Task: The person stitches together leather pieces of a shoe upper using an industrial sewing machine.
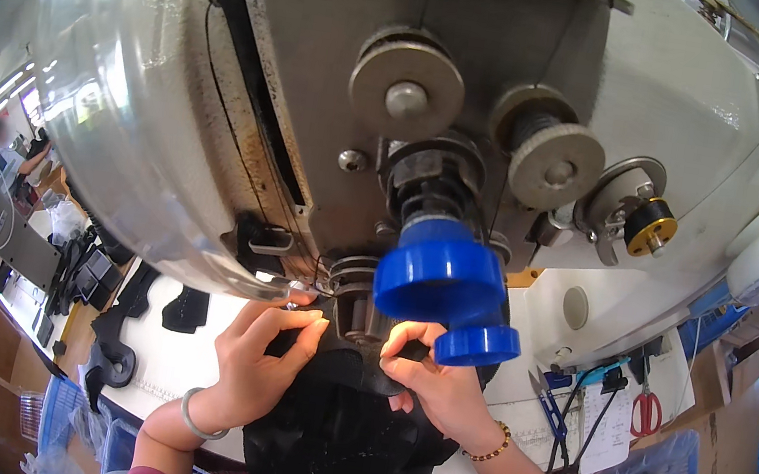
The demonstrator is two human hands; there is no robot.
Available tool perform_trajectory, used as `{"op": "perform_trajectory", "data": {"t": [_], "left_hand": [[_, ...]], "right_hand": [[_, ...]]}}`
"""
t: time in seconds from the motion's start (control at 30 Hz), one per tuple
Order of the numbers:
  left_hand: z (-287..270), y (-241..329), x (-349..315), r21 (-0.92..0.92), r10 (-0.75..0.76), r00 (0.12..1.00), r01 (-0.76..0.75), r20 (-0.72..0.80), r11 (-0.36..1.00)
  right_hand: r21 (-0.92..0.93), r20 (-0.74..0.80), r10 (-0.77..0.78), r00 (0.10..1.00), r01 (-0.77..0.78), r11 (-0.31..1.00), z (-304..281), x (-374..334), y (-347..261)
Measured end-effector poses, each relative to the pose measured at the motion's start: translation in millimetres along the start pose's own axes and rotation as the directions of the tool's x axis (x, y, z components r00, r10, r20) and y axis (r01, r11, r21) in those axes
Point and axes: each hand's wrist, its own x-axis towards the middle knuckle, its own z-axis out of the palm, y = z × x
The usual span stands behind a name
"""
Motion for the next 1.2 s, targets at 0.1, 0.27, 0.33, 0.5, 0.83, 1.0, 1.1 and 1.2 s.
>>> {"op": "perform_trajectory", "data": {"t": [0.1, 0.27, 0.33, 0.5, 0.83, 1.0, 1.1, 1.2], "left_hand": [[0, -2, -2, 0.019, 0.063, 0.998, -0.063, -0.001, 0.998], [3, 0, -5, 0.042, 0.070, 0.998, -0.070, 0.011, 0.997], [7, 1, -7, 0.068, 0.094, 0.995, -0.093, -0.020, 0.993], [12, -4, -7, 0.036, 0.102, 0.995, -0.102, 0.006, 0.994], [12, -10, -13, 0.085, 0.207, 0.978, -0.205, -0.015, 0.975], [13, -10, -10, 0.140, 0.244, 0.970, -0.243, 0.005, 0.960], [14, -14, -4, 0.129, 0.290, 0.957, -0.287, -0.005, 0.949], [15, -16, -2, 0.145, 0.273, 0.962, -0.266, -0.028, 0.953]], "right_hand": [[-0.062, -0.042, 0.001, 0.999, -0.004, 0.998, 4, 1, -4], [-0.030, -0.042, 0.005, 0.999, -0.007, 1.000, -5, 5, -1], [-0.018, -0.089, -0.004, 0.996, 0.003, 1.000, -4, 10, -2], [-0.018, 0.001, 0.015, 1.000, -0.015, 1.000, -10, 15, -7], [-0.120, -0.044, 0.003, 0.999, -0.008, 0.993, -12, 12, -4], [0.003, -0.087, 0.015, 0.996, -0.015, 1.000, -27, 14, 13], [0.102, -0.083, -0.053, 0.995, 0.061, 0.993, -18, 18, 10], [0.210, 0.047, -0.154, 0.987, 0.141, 0.967, -28, 20, 20]]}}
